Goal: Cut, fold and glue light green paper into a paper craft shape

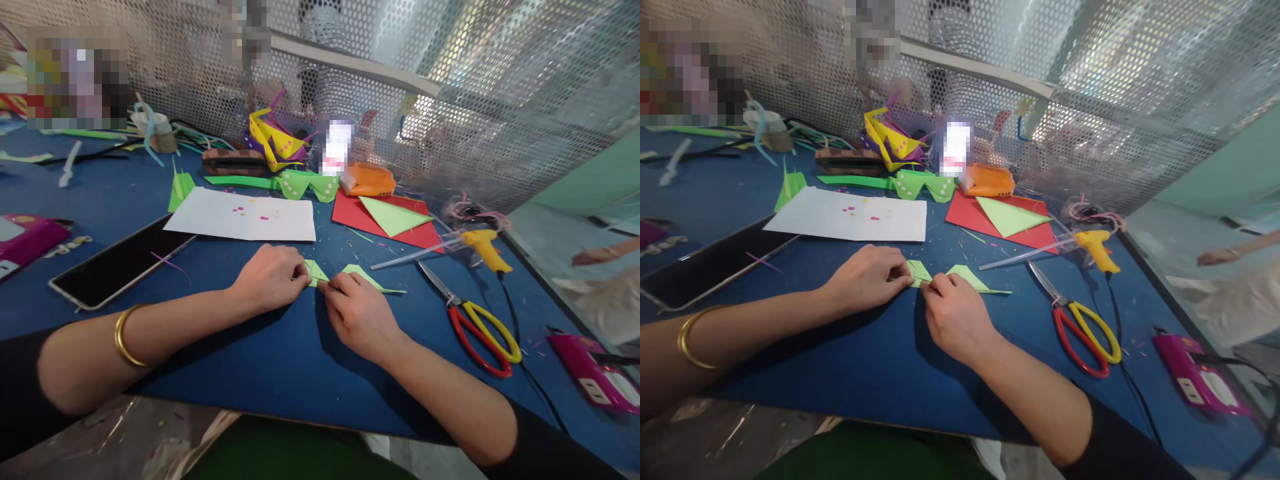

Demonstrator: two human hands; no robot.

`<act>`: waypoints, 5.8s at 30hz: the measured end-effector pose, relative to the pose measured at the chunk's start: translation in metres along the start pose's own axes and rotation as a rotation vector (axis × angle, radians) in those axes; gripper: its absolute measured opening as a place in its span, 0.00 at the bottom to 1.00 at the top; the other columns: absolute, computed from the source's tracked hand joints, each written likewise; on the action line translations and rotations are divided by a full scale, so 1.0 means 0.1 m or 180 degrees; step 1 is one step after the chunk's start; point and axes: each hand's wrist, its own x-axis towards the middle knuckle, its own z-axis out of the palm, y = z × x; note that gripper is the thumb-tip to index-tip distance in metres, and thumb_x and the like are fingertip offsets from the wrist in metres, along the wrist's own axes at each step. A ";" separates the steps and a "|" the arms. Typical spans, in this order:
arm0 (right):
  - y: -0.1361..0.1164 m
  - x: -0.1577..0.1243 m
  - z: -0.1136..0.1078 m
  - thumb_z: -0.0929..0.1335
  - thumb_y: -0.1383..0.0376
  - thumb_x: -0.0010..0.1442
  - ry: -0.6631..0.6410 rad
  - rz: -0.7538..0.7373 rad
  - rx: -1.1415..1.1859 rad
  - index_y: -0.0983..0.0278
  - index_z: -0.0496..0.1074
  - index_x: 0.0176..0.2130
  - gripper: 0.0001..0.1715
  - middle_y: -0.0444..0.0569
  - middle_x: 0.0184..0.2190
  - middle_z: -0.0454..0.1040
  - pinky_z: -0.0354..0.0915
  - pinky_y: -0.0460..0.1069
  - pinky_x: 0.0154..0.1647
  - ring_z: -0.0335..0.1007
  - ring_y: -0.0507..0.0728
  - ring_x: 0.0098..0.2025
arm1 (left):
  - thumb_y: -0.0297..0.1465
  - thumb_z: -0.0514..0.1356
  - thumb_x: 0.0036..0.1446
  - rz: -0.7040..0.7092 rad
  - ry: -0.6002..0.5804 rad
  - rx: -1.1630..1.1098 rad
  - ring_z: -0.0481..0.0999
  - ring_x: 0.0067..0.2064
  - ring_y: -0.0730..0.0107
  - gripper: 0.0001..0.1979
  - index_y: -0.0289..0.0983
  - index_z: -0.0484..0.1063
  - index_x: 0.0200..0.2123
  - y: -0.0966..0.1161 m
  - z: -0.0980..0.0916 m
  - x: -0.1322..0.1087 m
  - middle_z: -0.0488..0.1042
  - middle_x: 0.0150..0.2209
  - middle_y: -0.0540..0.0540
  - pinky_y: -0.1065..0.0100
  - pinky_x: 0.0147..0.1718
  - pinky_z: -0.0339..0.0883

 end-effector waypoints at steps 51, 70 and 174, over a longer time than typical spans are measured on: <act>-0.03 0.08 -0.05 0.59 0.67 0.65 -0.0380 -0.0142 0.0291 0.70 0.66 0.58 0.24 0.57 0.41 0.68 0.61 0.56 0.43 0.60 0.60 0.42 | 0.34 0.58 0.50 -0.0489 -0.0203 -0.0035 0.70 0.27 0.70 0.09 0.39 0.71 0.21 -0.12 -0.11 0.01 0.74 0.24 0.50 0.69 0.26 0.56; -0.02 0.12 -0.03 0.59 0.65 0.66 -0.0511 -0.0250 0.0034 0.70 0.63 0.60 0.25 0.55 0.41 0.67 0.58 0.55 0.41 0.57 0.61 0.41 | 0.33 0.57 0.50 -0.0644 -0.0272 -0.0059 0.69 0.27 0.70 0.08 0.38 0.70 0.21 -0.13 -0.14 -0.06 0.73 0.25 0.50 0.69 0.27 0.55; 0.64 0.37 -0.53 0.63 0.71 0.64 0.1209 -0.0018 -0.1046 0.64 0.72 0.31 0.11 0.46 0.27 0.72 0.53 0.53 0.46 0.63 0.55 0.32 | 0.23 0.52 0.61 0.1542 0.1103 0.1109 0.67 0.30 0.67 0.09 0.35 0.69 0.30 0.31 -0.18 0.62 0.70 0.28 0.47 0.66 0.29 0.59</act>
